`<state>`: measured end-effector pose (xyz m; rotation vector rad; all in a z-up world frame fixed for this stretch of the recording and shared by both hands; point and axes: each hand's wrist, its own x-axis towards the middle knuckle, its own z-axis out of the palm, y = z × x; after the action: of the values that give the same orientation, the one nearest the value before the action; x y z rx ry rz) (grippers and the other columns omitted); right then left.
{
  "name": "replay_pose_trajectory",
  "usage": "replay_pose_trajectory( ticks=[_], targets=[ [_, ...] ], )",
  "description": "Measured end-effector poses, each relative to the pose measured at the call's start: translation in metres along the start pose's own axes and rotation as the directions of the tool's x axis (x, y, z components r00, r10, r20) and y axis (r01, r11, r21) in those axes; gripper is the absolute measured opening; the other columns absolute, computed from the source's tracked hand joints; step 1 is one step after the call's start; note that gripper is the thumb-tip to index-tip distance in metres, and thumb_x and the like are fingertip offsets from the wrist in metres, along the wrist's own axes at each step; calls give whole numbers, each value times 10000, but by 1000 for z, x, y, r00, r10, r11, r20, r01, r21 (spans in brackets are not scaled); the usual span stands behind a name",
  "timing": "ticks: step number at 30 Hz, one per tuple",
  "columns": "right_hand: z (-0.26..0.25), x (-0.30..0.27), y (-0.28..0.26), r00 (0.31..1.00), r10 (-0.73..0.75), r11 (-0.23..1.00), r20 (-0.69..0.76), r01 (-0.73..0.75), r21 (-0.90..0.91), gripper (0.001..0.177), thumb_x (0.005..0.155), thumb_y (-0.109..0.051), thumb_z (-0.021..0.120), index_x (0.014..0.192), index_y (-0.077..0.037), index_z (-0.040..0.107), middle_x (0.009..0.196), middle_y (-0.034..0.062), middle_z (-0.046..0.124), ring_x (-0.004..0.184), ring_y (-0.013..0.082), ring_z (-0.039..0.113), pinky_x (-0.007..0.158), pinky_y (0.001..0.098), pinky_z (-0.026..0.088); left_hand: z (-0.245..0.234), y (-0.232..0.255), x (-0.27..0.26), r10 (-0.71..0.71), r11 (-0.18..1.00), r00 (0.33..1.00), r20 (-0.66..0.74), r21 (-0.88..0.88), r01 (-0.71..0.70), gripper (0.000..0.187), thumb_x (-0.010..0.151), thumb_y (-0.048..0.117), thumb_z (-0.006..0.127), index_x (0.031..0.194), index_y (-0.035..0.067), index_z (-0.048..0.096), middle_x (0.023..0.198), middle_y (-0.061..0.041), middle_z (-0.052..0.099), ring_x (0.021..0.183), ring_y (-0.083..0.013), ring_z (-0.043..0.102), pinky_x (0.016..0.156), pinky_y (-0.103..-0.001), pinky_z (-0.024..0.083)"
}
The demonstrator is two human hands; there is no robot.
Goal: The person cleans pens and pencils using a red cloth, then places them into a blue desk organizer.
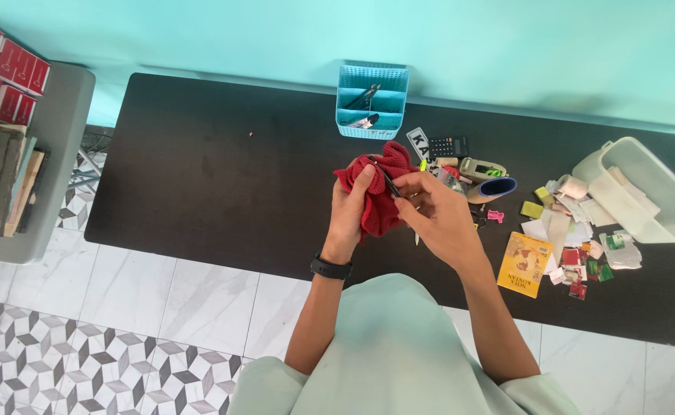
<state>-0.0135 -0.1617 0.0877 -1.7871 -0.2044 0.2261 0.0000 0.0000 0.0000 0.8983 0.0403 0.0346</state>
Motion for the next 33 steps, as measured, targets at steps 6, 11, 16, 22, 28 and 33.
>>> replay_pose_trajectory(
  ticks=[6,11,16,22,28,33],
  targets=[
    [-9,-11,15,995,88,984,46,-94,151,201,964,-104,676,1137,-1,671,900,55,715,753,105,705,622,246,569,6,12,2,35,999,999,7,-16,-35,434,1033,355,640,1276,-5,645,1172,-111,697,1062,-176,673,935,-321,575],
    [-14,-18,18,997,72,997,-1,-72,21,190,952,-174,718,1024,1,701,827,53,759,708,117,737,626,242,585,8,14,3,28,1000,998,50,10,-28,371,1026,300,646,1254,8,645,1153,-115,695,1054,-191,687,931,-338,589],
    [-15,-31,-4,982,-28,970,-187,-18,-243,194,882,-185,789,978,-23,740,795,54,772,709,116,739,645,236,573,14,11,-2,-18,1000,997,68,-18,20,311,1025,227,666,1243,6,650,1185,-107,689,1079,-179,676,946,-331,579],
    [-15,-32,-8,976,-87,945,-200,17,-327,180,875,-191,800,967,-50,738,800,37,766,710,84,743,653,228,596,20,7,-4,-78,997,996,51,-8,79,336,990,231,661,1255,28,627,1154,-107,690,1035,-188,694,900,-343,597],
    [-24,-28,8,990,49,989,-136,-67,-133,193,891,-187,768,990,-25,730,783,49,759,680,103,725,612,232,582,26,5,-10,-79,997,996,34,-1,79,370,994,256,688,1258,3,630,1166,-123,693,1051,-194,689,930,-341,590],
    [-30,-26,17,991,116,985,-63,-107,134,183,971,-177,676,1016,-2,705,827,62,763,661,114,709,567,254,574,38,-11,-18,-125,985,988,88,132,113,318,1001,222,700,1205,-12,633,1038,-106,695,898,-171,686,794,-324,598]
  ],
)
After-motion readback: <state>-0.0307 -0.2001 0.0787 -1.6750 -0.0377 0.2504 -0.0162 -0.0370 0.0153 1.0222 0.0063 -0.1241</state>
